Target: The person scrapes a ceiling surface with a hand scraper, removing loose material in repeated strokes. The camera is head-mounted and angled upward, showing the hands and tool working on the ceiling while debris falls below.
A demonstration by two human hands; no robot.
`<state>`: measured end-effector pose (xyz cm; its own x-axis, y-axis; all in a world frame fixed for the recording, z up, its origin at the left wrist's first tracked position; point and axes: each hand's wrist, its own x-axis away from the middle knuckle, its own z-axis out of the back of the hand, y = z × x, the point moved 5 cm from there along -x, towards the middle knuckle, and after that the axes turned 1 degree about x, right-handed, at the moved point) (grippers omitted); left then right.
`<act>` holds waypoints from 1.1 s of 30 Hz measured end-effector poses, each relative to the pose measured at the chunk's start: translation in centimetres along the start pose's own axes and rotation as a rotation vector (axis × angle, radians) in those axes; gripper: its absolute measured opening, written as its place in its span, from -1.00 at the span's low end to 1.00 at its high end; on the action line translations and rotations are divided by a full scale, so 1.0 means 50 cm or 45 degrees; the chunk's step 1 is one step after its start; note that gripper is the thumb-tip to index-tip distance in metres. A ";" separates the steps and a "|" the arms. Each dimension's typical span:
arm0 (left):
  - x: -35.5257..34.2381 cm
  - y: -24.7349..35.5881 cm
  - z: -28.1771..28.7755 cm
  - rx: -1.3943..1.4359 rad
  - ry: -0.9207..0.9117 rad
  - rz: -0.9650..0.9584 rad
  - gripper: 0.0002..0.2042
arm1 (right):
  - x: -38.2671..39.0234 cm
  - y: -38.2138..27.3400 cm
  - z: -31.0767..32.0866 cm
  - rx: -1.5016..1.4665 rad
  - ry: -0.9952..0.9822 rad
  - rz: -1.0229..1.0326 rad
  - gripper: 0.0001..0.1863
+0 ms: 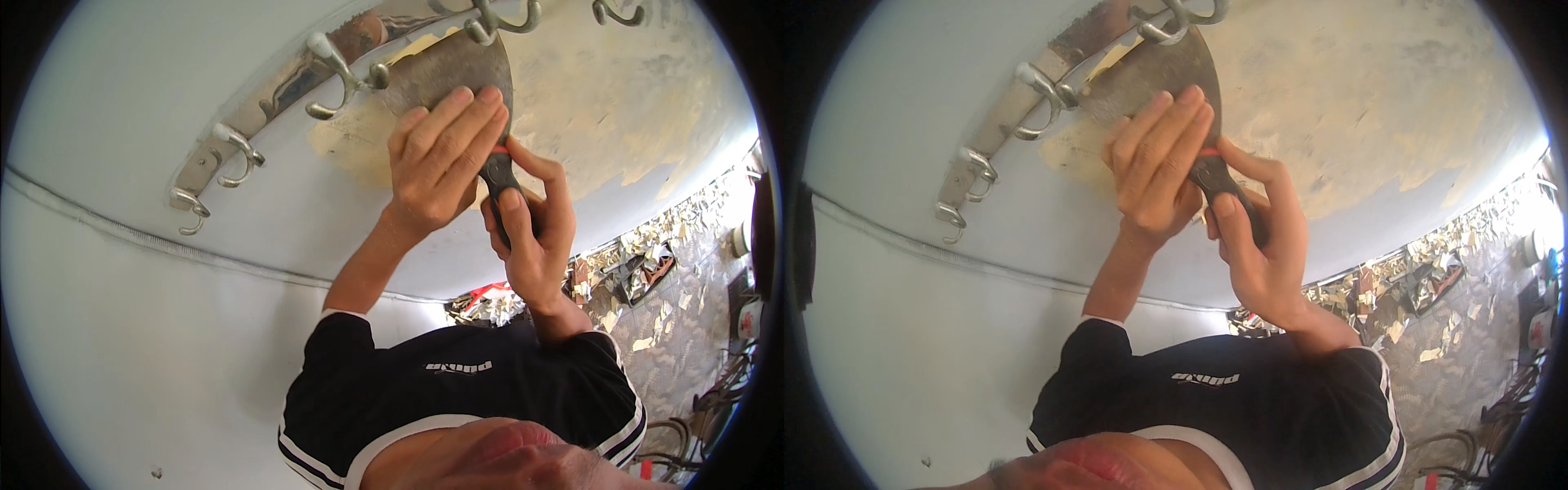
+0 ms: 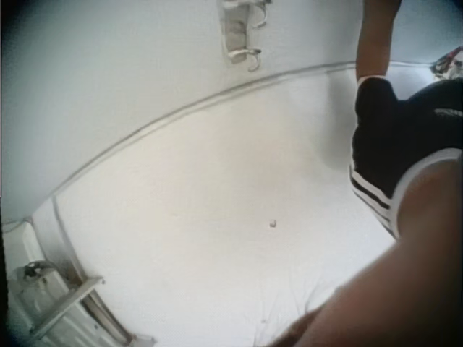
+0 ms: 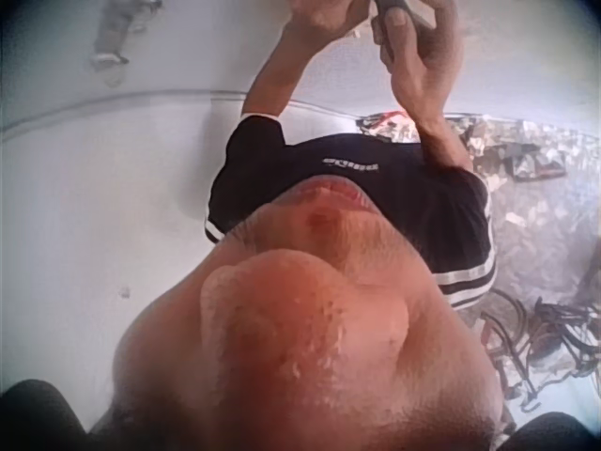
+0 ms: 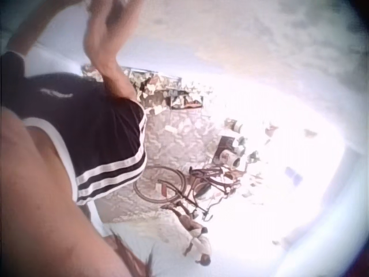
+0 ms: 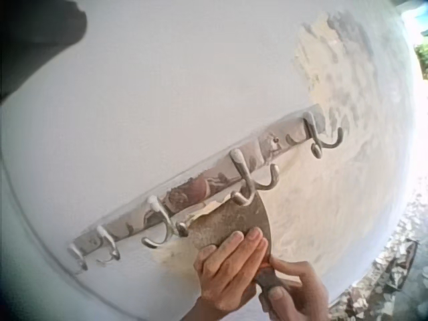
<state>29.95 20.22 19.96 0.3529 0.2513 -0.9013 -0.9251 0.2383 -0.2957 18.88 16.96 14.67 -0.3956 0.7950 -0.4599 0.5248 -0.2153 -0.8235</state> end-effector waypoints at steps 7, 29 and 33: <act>0.036 -0.012 0.023 -0.103 0.013 0.014 -0.73 | 0.006 0.025 -0.041 0.033 -0.028 0.036 -0.56; 0.001 -0.035 0.048 -0.160 -0.122 0.170 -0.64 | -0.016 0.032 -0.068 -0.008 0.023 0.128 -0.56; 0.006 -0.023 0.028 -0.141 -0.102 0.205 -0.62 | -0.021 0.037 -0.034 -0.055 0.006 0.123 -0.60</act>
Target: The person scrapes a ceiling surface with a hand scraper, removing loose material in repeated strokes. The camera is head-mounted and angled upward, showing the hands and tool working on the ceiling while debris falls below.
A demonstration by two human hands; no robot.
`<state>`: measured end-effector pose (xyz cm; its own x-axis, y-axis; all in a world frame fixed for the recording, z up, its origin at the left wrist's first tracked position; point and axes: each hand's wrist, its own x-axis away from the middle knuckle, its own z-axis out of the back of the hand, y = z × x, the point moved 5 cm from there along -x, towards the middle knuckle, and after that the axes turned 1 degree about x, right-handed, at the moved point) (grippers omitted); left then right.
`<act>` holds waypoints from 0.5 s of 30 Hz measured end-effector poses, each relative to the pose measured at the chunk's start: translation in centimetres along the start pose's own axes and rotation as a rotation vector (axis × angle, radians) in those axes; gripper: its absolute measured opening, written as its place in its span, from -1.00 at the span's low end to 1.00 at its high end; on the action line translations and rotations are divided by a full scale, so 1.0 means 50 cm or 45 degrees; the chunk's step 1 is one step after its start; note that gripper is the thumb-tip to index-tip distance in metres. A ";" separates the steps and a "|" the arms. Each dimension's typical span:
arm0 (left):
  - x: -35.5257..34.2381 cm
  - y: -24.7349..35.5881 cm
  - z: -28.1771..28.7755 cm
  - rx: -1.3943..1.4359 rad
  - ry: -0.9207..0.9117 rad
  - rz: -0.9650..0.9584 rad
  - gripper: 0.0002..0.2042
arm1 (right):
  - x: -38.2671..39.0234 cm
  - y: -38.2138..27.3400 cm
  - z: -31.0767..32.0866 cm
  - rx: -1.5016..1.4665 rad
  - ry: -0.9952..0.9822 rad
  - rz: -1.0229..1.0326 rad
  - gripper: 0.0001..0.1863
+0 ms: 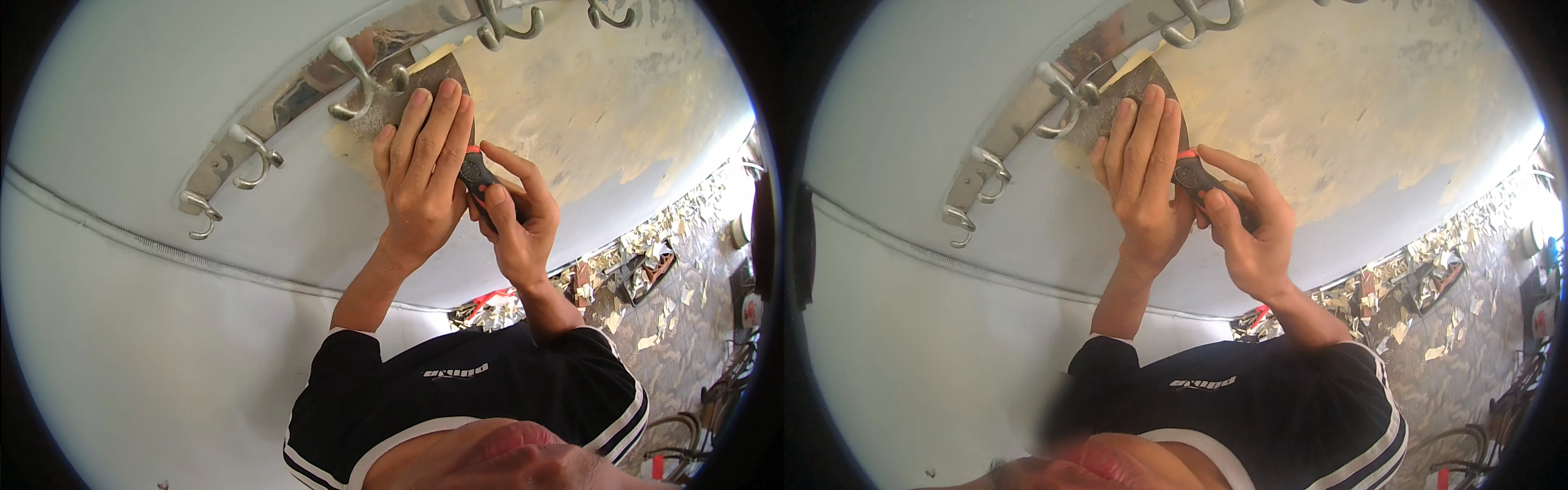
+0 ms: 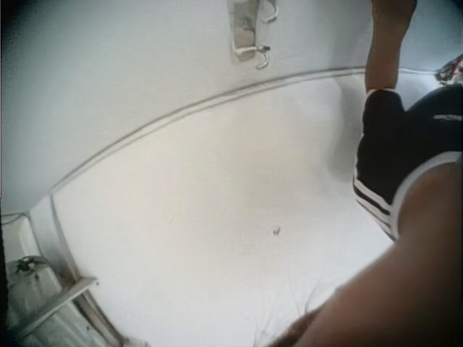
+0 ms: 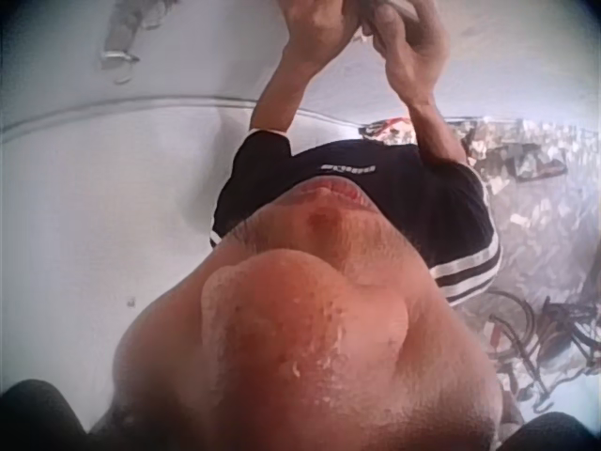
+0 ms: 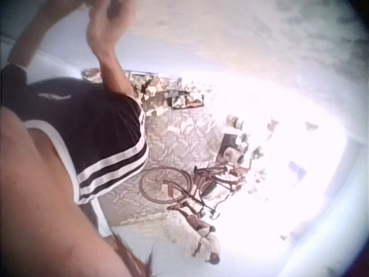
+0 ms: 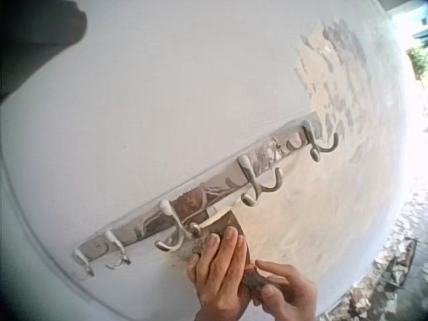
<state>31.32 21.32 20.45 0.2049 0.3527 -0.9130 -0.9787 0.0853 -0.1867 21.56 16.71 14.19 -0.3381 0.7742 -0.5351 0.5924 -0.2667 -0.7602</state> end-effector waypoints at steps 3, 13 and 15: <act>0.003 0.006 -0.006 0.117 -0.101 -0.024 -0.60 | -0.005 0.013 0.027 0.008 -0.007 0.001 -0.59; -0.079 0.058 0.014 -0.483 0.303 -0.099 -0.58 | -0.024 -0.001 0.139 0.063 0.024 -0.048 -0.60; -0.108 0.057 0.008 -0.687 0.359 -0.071 -0.55 | -0.037 -0.007 0.146 0.070 0.026 0.039 -0.61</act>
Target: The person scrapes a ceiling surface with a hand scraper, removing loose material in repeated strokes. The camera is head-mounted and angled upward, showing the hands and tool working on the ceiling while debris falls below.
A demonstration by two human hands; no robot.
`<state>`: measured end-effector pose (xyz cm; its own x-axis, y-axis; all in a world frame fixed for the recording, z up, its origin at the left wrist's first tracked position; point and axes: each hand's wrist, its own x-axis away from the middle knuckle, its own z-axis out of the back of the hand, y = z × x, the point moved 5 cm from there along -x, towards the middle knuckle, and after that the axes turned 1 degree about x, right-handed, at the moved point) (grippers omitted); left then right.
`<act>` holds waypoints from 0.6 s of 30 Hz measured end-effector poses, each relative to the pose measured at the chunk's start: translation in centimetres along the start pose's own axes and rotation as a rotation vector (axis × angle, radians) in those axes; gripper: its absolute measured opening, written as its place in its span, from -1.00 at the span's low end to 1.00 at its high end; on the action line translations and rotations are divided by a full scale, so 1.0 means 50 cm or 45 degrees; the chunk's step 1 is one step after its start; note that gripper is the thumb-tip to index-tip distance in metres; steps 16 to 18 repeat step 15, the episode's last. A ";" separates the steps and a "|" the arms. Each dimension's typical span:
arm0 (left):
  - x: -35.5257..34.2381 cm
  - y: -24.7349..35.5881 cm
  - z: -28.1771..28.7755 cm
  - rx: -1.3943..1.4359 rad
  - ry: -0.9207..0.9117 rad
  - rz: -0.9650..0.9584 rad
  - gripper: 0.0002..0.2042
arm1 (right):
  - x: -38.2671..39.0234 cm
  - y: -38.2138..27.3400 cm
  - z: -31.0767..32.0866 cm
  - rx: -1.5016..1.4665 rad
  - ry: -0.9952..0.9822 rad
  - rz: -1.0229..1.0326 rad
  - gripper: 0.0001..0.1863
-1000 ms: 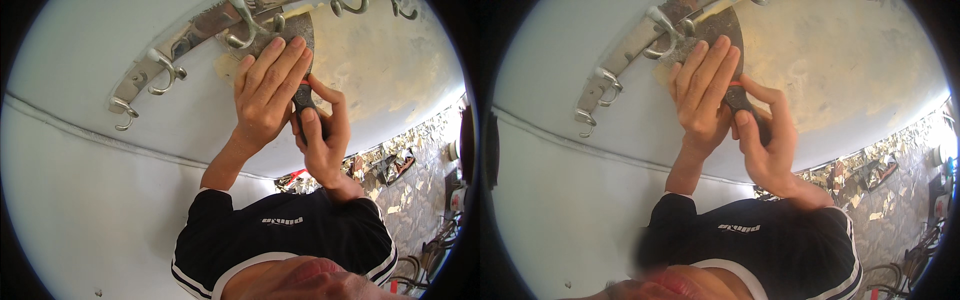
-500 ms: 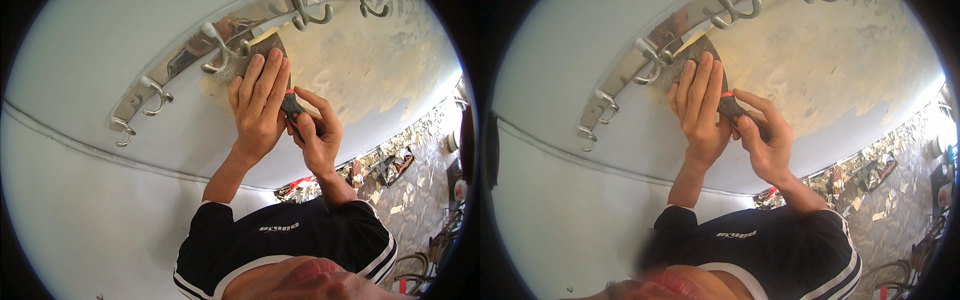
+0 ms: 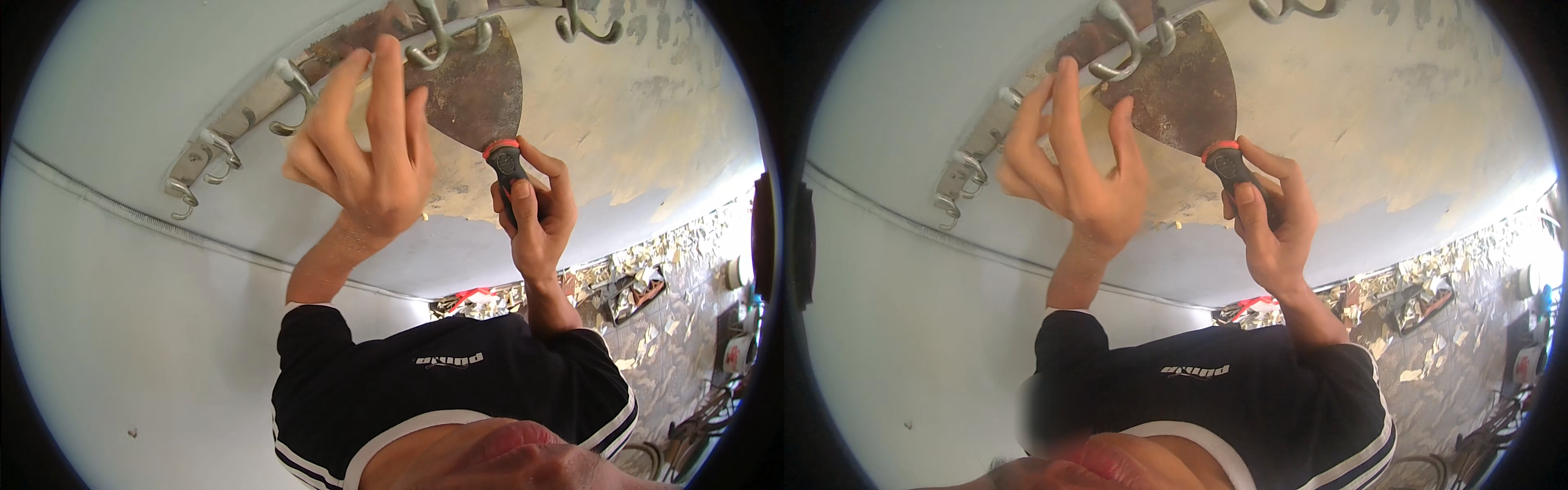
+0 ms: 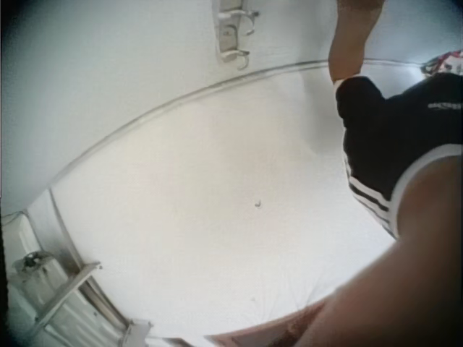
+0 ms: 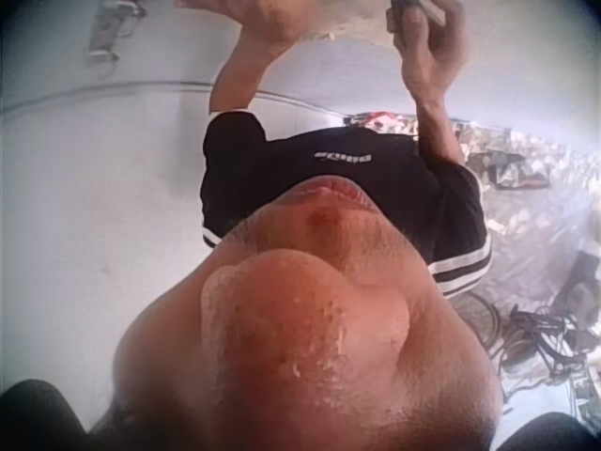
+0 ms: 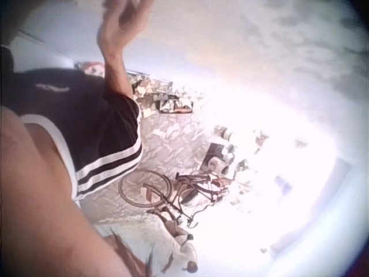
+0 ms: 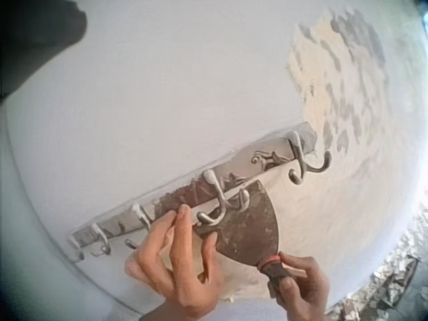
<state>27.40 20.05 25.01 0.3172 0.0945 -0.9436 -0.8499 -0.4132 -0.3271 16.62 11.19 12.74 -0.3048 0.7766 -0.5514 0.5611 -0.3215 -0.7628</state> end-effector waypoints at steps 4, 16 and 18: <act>-0.024 -0.011 -0.015 -0.201 -0.046 -0.075 -0.62 | -0.008 -0.003 0.020 0.016 -0.066 0.038 -0.61; -0.054 -0.024 -0.019 -0.262 -0.108 -0.383 -0.88 | -0.018 -0.022 0.063 -0.176 0.111 0.105 -0.55; -0.054 -0.024 -0.019 -0.262 -0.108 -0.383 -0.88 | -0.018 -0.022 0.063 -0.176 0.111 0.105 -0.55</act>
